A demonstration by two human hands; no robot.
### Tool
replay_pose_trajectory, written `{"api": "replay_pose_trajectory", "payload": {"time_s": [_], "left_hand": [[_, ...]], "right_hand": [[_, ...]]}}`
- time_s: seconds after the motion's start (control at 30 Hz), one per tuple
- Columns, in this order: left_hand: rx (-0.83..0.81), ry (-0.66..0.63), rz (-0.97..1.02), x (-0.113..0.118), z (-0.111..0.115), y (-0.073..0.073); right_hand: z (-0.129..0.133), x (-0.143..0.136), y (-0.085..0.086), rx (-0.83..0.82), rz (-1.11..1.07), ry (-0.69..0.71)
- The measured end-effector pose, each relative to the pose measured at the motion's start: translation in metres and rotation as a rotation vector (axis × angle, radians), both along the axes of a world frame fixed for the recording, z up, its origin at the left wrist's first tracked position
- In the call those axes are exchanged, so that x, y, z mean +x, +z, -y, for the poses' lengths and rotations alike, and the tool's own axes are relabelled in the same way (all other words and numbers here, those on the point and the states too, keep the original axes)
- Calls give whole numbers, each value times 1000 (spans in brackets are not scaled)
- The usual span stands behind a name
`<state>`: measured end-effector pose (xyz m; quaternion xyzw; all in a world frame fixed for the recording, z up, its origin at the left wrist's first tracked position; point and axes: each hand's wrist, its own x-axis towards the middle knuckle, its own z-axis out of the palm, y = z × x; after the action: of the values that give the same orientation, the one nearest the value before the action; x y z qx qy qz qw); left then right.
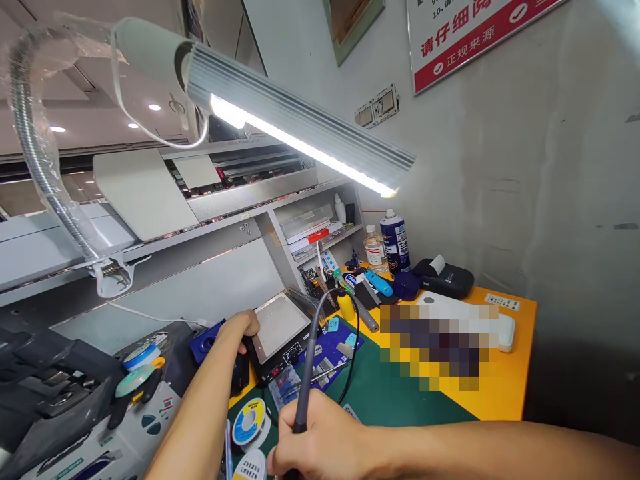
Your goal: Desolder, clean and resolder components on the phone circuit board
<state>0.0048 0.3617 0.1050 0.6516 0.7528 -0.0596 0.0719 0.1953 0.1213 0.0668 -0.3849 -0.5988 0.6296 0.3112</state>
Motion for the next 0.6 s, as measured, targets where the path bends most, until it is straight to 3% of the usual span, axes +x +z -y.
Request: {"api": "replay_pose_trajectory", "payload": {"time_s": [0.6], "left_hand": [[-122,48,-140,-5,-8,-6]], "right_hand": [[0,0,1,-16,2,-7]]}}
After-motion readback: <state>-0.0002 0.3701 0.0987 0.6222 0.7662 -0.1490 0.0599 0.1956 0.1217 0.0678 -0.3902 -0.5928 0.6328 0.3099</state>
